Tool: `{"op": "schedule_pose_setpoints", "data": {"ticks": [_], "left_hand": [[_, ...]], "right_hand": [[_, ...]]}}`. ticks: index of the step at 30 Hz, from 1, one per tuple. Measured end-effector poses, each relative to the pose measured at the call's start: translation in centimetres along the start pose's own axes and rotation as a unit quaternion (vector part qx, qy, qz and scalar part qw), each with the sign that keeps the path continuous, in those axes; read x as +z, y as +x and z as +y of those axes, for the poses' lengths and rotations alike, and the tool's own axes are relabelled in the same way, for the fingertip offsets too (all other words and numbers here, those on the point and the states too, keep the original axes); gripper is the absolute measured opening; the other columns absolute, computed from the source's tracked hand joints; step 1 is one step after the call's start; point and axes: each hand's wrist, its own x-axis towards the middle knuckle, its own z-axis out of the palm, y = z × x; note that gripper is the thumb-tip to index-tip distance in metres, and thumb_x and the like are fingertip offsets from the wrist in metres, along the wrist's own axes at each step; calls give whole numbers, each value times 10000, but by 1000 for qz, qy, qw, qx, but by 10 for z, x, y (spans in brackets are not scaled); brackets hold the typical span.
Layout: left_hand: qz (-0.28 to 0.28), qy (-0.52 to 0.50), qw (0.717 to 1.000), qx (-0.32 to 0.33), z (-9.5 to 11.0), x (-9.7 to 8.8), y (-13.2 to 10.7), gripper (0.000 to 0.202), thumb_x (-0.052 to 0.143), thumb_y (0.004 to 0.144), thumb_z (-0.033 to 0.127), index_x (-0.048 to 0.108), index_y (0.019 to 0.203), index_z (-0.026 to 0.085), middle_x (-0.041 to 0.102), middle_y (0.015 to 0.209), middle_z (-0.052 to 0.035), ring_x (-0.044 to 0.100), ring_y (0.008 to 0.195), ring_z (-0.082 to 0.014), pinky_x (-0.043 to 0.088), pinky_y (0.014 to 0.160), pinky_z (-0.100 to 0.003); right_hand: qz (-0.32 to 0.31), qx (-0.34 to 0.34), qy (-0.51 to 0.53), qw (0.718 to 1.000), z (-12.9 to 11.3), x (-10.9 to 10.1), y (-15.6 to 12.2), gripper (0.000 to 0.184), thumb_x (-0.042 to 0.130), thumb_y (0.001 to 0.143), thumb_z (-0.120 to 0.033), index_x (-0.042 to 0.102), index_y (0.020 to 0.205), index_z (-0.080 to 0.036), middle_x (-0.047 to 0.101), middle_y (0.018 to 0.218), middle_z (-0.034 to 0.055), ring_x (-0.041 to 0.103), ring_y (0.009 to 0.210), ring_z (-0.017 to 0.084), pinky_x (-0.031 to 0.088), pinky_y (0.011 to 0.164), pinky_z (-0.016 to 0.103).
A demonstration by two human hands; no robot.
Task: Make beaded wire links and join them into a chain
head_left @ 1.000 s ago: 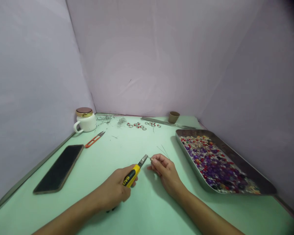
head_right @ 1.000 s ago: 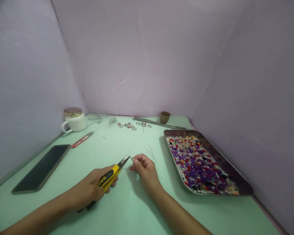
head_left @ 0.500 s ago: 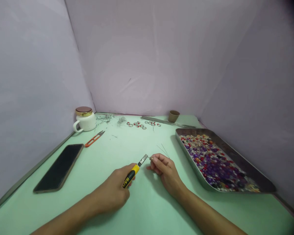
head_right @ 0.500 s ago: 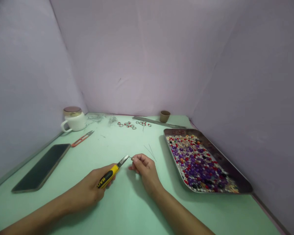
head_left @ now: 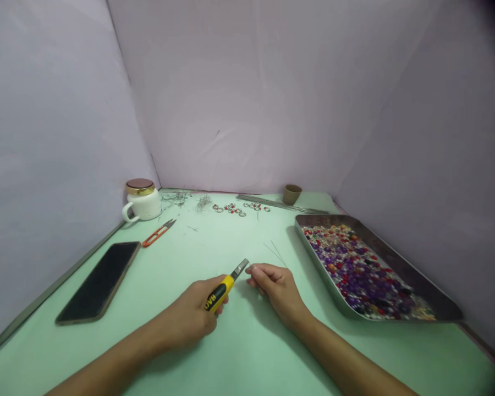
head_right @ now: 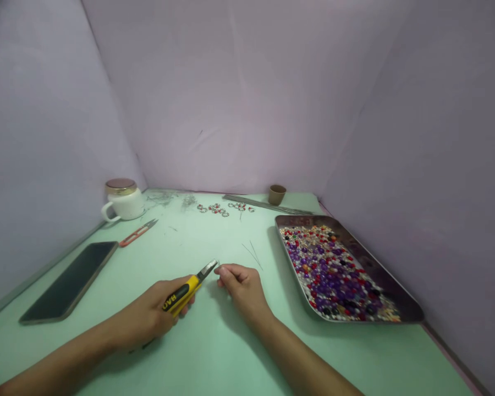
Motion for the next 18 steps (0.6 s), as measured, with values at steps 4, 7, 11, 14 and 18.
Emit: {"op": "schedule_pose_setpoints", "data": {"ticks": [4,7,11,14,18], "left_hand": [[13,19,1000,5,2,1,-1,301,348,513,24,437,744,195,469,679,39,429,631,-124,303,537,-224],[40,53,998,23,6,3,-4,337,344,514,6,455,768,198,480,692,34,440,646,-130,323,564,-226],[61,94,993,30,5,8,-6,558,367,540,-14,467,1046,199,538,954,-36,476,883,-190,352,769,-278],[88,170,982,1,-4,16,-3,704,410,577,1,318,1260,142,460,1134,-129,421,1026,-252,314,873,-343],[124,269,955,-15,-14,28,0,772,433,571,0,232,1310,101,432,1131,-171,434,979,-270,322,866,-391]], "right_hand": [[6,6,2,1000,0,1,0,300,543,736,-399,657,732,-122,529,532,-1,362,456,87,280,457,222],[7,7,10,1000,1,1,-1,300,546,733,-404,653,724,-124,524,525,-4,372,456,89,281,458,222],[10,2,5,1000,2,1,-2,305,544,735,-409,653,730,-125,514,525,-4,380,468,96,284,464,225],[8,-2,-27,1000,2,2,-2,314,526,750,-411,644,673,-131,498,518,-7,353,464,91,263,456,225],[-1,-7,-46,999,3,2,-1,332,506,762,-413,623,616,-139,479,506,-12,329,459,87,245,449,227]]}}
